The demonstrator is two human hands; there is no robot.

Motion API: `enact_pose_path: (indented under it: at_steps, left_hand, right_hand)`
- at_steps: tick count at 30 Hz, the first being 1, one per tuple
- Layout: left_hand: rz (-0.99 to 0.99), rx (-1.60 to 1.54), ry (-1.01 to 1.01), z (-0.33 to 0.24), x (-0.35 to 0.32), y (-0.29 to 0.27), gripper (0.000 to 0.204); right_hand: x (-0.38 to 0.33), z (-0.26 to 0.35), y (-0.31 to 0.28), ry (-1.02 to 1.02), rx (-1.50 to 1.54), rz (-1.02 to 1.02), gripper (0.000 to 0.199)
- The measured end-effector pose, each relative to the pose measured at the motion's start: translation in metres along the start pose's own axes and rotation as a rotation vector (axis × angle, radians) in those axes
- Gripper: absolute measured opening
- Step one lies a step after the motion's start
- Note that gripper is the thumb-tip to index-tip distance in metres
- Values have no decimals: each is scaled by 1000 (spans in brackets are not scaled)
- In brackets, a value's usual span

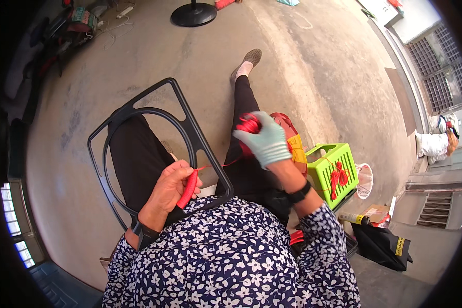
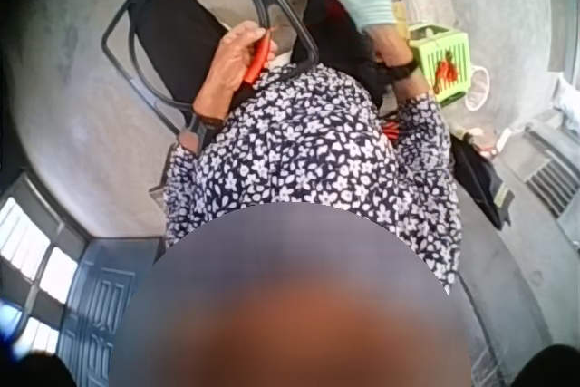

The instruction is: Winding red plastic rope around a circular black frame.

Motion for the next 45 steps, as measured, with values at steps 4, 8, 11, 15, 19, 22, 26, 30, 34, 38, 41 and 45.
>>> enact_pose_path:
  at_steps: [4, 8, 11, 15, 19, 22, 26, 30, 34, 38, 41, 45]
  left_hand:
    - [96, -42, -93, 8, 1, 13, 10]
    - [126, -5, -145, 17, 2, 13, 21]
    - [141, -21, -166, 25, 0, 10, 29]
    - [137, -210, 20, 9, -3, 10, 30]
    - [-8, -86, 145, 8, 7, 2, 24]
    - [-36, -15, 155, 2, 4, 1, 17]
    - [-129, 60, 167, -2, 4, -9, 8]
    - [-70, 42, 112, 6, 4, -9, 13]
    - [-6, 72, 162, 3, 7, -6, 11]
    - [-82, 76, 188, 0, 3, -8, 13]
    - [-100, 51, 165, 0, 3, -10, 14]
    - [-66, -10, 125, 5, 6, -13, 14]
  right_hand:
    - [19, -13, 77, 248, 457, 53, 39]
    - [-31, -18, 163, 704, 1092, 601, 28]
    - [-58, 25, 168, 738, 1326, 896, 40]
    - [-56, 36, 144, 1041, 1314, 755, 64]
    - [-59, 69, 137, 759, 1596, 1039, 70]
    - [-50, 42, 132, 565, 1165, 894, 58]
    - [-66, 8, 117, 568, 752, 708, 41]
    - [-72, 20, 90, 297, 98, 704, 45]
    - [-77, 11, 106, 361, 578, 600, 42]
    - [-72, 8, 112, 311, 177, 652, 43]
    - [-63, 10, 106, 171, -43, 519, 43]
    - [-91, 3, 127, 472, 913, 830, 36]
Point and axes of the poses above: each hand's wrist, its own x-axis towards the middle knuckle, its own y-axis out of the palm, z = x × y, the point moved 9 cm from there along x, towards the middle knuckle, and after that the axes turned 2 degrees about -z, right-handed, at the moved point
